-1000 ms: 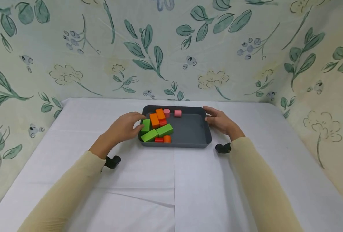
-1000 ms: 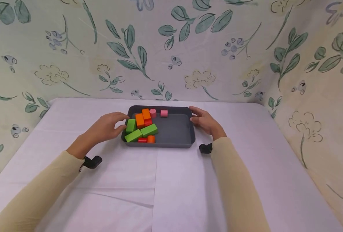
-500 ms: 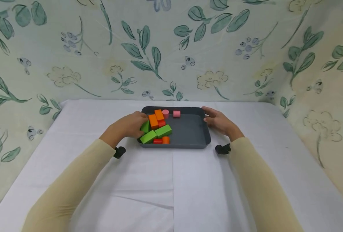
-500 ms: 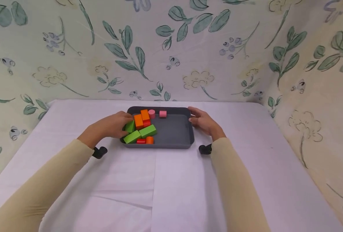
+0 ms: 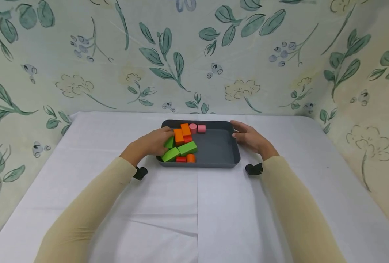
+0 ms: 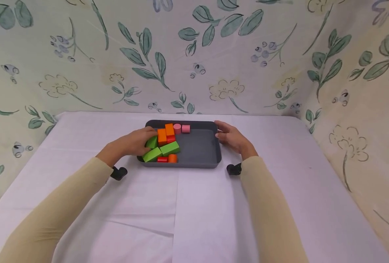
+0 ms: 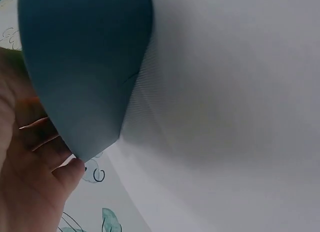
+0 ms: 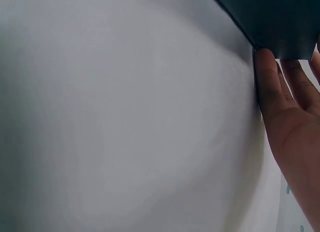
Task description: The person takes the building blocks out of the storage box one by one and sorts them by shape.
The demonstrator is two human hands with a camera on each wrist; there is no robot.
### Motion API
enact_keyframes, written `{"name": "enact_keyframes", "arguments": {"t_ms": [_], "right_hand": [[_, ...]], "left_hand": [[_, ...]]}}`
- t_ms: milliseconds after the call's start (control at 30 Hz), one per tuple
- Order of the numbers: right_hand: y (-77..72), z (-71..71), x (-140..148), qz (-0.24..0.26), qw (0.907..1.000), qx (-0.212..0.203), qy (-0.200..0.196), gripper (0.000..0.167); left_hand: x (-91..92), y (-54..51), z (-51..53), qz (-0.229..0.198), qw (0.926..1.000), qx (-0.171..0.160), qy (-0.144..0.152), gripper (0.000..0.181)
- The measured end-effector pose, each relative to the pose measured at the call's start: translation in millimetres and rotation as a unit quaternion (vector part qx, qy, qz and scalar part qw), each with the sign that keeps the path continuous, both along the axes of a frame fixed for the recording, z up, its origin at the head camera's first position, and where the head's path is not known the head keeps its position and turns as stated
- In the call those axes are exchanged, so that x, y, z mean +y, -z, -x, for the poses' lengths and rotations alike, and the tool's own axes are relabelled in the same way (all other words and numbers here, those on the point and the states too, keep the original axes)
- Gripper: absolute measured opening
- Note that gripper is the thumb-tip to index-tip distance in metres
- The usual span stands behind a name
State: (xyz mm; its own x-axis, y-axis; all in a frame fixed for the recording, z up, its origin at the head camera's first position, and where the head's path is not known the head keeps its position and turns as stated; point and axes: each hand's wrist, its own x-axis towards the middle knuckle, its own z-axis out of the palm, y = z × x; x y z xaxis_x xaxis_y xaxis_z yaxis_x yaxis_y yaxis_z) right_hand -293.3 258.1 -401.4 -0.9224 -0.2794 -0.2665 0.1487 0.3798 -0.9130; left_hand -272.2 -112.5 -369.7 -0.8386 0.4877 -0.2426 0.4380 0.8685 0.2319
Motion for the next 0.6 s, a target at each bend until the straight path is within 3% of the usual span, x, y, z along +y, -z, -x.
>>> {"name": "enact_keyframes", "arguments": {"t_ms": [300,600], "right_hand": [[-5.0,1.2,-0.1,0.011,0.9999,-0.003,-0.002,0.069],[-22.7,-15.6,-10.7,0.012,0.9996,-0.025,0.000,0.069]], "left_hand": [[-5.1,-2.0,0.2,-0.025,0.9996,0.013,-0.006,0.067],[-11.4,-3.1,-2.0,-0.110,0.9927,0.043,-0.022,0.070]]}}
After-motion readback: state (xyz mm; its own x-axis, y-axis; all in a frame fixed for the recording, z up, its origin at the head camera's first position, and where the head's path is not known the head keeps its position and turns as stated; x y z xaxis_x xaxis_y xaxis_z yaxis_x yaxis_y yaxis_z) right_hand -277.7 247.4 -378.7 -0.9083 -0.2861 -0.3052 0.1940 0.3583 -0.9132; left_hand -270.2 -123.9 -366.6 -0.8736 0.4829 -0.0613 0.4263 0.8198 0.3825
